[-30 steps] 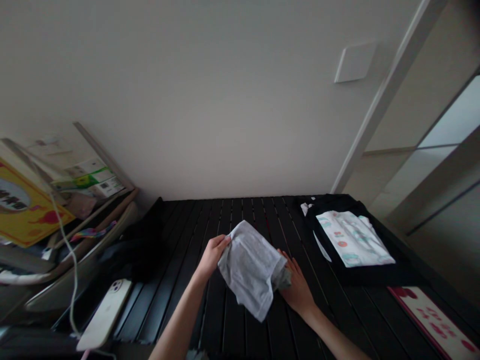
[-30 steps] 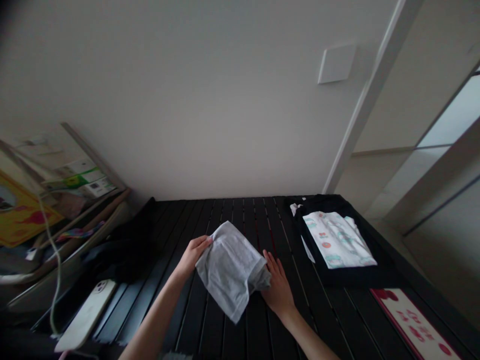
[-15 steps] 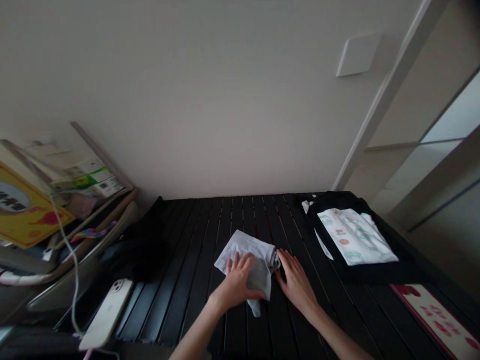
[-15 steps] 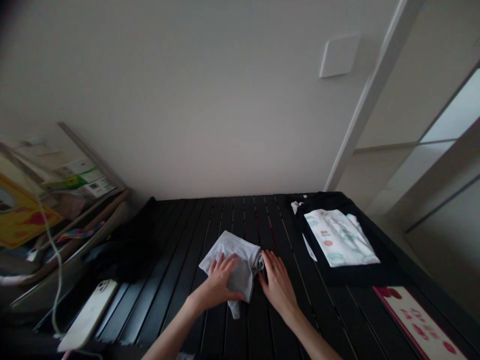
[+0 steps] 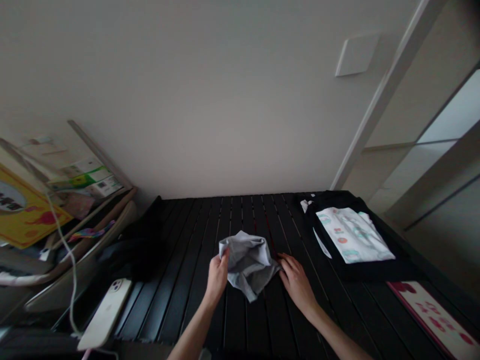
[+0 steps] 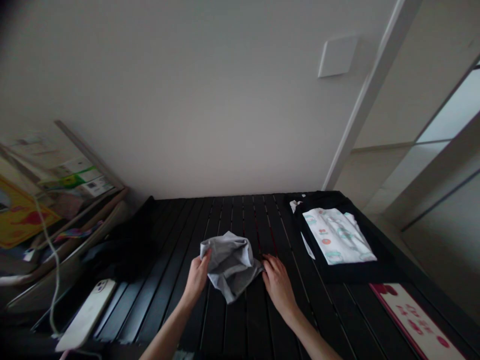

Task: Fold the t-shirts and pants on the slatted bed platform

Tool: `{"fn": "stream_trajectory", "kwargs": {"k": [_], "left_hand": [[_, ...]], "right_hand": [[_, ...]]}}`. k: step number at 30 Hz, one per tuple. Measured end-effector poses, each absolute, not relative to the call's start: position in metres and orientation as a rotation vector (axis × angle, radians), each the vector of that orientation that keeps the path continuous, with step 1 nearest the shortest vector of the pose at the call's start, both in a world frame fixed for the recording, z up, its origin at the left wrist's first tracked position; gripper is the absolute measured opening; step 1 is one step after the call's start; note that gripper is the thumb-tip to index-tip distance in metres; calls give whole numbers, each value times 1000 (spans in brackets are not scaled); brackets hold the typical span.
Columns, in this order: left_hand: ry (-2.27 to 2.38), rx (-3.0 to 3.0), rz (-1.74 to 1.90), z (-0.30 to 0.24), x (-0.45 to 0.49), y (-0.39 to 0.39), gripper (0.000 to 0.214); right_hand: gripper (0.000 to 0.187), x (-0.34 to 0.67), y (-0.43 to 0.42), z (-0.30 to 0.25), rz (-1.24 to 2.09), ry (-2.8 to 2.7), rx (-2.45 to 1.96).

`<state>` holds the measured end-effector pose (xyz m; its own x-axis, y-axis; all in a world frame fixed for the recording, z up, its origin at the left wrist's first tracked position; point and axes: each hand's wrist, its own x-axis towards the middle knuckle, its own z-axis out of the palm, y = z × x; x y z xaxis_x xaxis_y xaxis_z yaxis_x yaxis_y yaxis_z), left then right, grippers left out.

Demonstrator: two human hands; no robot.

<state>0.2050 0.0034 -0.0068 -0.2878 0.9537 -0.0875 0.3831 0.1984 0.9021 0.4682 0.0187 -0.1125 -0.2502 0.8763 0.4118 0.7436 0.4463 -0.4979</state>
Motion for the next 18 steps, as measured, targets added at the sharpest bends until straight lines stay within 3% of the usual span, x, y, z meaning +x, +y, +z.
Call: {"fn": "stream_trajectory", "kwargs": {"k": [7, 10, 12, 15, 18], "left_hand": [[2319, 1071, 1370, -9, 142, 5, 43], [2552, 1063, 1407, -12, 148, -2, 58], [2504, 1339, 1383, -12, 162, -5, 56], [2083, 1971, 1087, -13, 186, -5, 43], [1957, 2202, 631, -18, 199, 1, 48]], "right_hand": [[25, 476, 21, -109, 357, -1733, -1362], [30, 479, 24, -108, 308, -1573, -1395], [35, 480, 24, -105, 263, -1510, -1420], [36, 476, 19, -98, 216, -1577, -1442], [39, 466, 6, -89, 180, -1795, -1493]]}}
